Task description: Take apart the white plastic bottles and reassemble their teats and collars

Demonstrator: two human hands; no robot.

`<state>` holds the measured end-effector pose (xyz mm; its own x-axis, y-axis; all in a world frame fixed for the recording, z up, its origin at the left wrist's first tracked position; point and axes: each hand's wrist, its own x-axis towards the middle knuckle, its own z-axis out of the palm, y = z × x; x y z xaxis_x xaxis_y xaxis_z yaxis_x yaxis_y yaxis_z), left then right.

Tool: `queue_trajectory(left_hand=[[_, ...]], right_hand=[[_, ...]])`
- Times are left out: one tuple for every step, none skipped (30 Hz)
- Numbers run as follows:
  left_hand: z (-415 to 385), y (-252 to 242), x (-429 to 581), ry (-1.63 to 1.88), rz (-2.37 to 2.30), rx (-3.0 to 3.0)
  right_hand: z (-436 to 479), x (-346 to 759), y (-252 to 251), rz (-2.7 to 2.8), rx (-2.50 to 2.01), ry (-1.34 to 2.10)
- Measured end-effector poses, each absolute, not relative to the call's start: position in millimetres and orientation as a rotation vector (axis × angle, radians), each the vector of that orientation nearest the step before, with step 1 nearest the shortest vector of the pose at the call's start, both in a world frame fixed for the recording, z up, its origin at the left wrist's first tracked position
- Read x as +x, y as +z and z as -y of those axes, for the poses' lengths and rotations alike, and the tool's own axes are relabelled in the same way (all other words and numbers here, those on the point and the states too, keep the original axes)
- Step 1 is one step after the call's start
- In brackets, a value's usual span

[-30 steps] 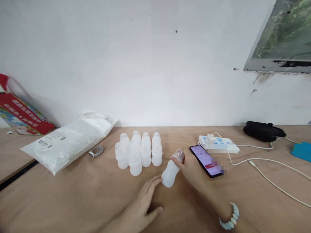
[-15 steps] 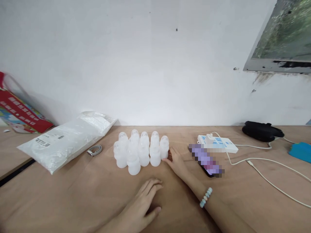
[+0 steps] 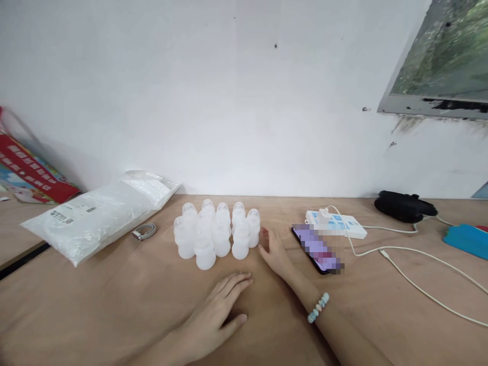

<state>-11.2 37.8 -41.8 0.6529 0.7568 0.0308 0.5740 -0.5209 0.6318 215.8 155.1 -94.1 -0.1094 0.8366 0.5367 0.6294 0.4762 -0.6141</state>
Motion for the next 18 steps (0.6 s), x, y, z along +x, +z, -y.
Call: queue_trajectory(left_hand=[[-38.7, -42.4, -10.8, 0.417, -1.036, 2.277], [-39.1, -42.9, -10.5, 0.419, -1.044, 2.277], [-39.3, -43.3, -10.2, 0.413, -1.050, 2.284], [-39.1, -43.7, -10.0, 0.403, -1.053, 2.295], [-38.7, -43.9, -10.0, 0.392, -1.054, 2.309], [-38.0, -44.1, -10.0, 0.385, -1.051, 2.323], [-37.2, -44.1, -10.2, 0.380, -1.047, 2.335], [-36.5, -44.0, -10.4, 0.380, -1.047, 2.344], [-35.7, -43.7, -10.6, 0.383, -1.046, 2.349], [-35.2, -43.3, -10.8, 0.387, -1.046, 2.353], [-34.8, -42.7, -10.9, 0.387, -1.046, 2.356], [-34.7, -41.9, -10.9, 0.383, -1.048, 2.357], [-34.9, -40.9, -10.6, 0.375, -1.050, 2.359], [-35.2, -39.7, -10.3, 0.365, -1.050, 2.360], [-35.6, -38.5, -9.8, 0.358, -1.048, 2.362], [-35.9, -37.3, -9.5, 0.362, -1.047, 2.364], [-35.7, -36.5, -9.5, 0.379, -1.043, 2.367], [-35.0, -36.3, -10.1, 0.405, -1.034, 2.372]], right_hand=[[-152.7, 217.8, -91.3, 1.794, -1.258, 0.248], [-149.8, 219.6, -87.9, 1.771, -1.280, 0.208], [-146.6, 220.7, -84.4, 1.764, -1.297, 0.176], [-143.2, 220.8, -81.0, 1.778, -1.304, 0.155], [-139.8, 219.6, -78.1, 1.814, -1.299, 0.148], [-136.7, 217.2, -75.7, 1.871, -1.284, 0.152], [-134.1, 213.7, -74.0, 1.942, -1.261, 0.164], [-132.0, 209.5, -72.7, 2.019, -1.235, 0.180], [-130.5, 205.1, -71.9, 2.092, -1.211, 0.196], [-129.4, 201.0, -71.4, 2.156, -1.192, 0.208], [-128.7, 197.5, -70.9, 2.207, -1.181, 0.216], [-128.2, 194.9, -70.5, 2.245, -1.179, 0.220], [-127.8, 193.1, -70.0, 2.270, -1.184, 0.221], [-127.5, 192.1, -69.5, 2.287, -1.193, 0.221], [-126.9, 191.8, -69.0, 2.299, -1.203, 0.221], [-126.2, 192.0, -68.5, 2.307, -1.213, 0.221], [-125.1, 192.7, -68.2, 2.314, -1.224, 0.220], [-123.8, 194.0, -67.9, 2.318, -1.235, 0.218]])
